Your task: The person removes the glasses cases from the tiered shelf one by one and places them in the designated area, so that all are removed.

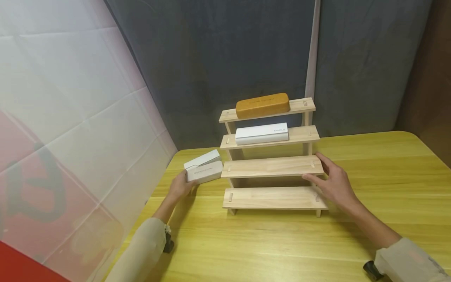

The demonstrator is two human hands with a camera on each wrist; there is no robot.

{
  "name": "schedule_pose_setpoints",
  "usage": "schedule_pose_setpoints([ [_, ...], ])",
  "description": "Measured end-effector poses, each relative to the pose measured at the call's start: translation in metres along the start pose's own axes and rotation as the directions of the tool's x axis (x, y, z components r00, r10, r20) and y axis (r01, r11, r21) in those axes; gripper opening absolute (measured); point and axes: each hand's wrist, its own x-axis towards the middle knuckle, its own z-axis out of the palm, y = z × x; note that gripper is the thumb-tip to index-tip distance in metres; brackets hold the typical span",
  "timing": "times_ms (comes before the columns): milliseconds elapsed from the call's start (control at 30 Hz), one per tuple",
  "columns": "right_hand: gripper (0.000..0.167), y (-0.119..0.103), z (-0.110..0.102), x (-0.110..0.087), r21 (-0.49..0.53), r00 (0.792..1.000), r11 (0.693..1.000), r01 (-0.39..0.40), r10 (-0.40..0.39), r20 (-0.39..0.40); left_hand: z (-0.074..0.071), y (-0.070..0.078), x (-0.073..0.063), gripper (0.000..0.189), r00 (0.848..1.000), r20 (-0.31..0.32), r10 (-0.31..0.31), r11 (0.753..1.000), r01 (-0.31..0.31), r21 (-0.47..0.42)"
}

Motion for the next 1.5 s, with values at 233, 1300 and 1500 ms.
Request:
schedule_pose_setpoints([
  [233, 0.088, 0.0, 0.001, 0.0, 0.008, 1.0, 1.0, 0.007, -0.007, -0.002, -0.002, 0.001, 0.004, 0.051, 0.999, 0.036, -0.037, 0.999, 0.037, 0.0],
  [1300, 0.091, -0.001, 0.0, 0.0, -0.018, 0.999, 0.999, -0.029, 0.029, 0.018, -0.015, 0.0, 0.015, 0.079, 0.989, -0.129, -0.075, 0.993, 0.063, -0.099],
  [1500, 0.094, -0.001, -0.001, 0.001, -0.007, 0.998, 0.998, -0.057, 0.057, 0.032, -0.017, 0.002, 0.016, 0.086, 0.985, -0.155, -0.075, 0.992, 0.057, -0.114],
])
